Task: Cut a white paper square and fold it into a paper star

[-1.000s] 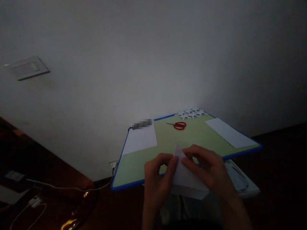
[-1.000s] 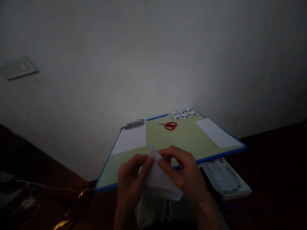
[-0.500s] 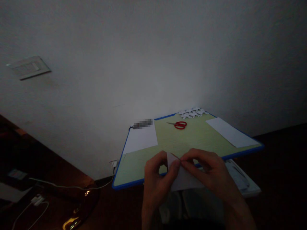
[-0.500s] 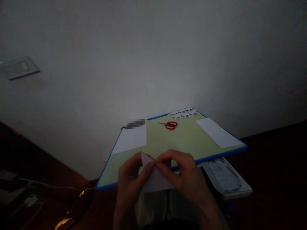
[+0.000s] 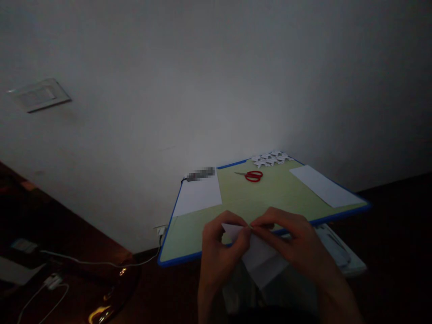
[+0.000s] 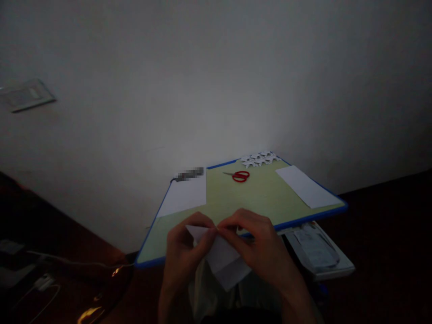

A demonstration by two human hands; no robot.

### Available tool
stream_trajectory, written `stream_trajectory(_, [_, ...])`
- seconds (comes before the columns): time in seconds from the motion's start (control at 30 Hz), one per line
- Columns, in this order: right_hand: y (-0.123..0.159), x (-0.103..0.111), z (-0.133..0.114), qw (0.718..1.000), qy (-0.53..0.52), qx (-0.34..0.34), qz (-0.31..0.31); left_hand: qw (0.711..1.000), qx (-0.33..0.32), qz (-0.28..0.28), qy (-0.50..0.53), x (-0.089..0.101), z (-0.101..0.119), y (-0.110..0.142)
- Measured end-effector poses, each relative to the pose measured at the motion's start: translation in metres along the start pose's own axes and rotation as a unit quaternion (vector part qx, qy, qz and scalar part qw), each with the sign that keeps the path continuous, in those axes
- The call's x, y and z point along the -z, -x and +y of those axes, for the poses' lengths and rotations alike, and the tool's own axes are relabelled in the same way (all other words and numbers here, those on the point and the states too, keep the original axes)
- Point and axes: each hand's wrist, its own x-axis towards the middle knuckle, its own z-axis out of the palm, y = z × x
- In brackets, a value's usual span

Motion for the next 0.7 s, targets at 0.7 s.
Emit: stream_trajectory(0.7, [0.0036, 0.0058, 0.0019, 0.990, 0.071, 0.121, 0.000, 0.994, -0.019, 0.018, -0.102, 0.0076, 0.0033, 0.0073])
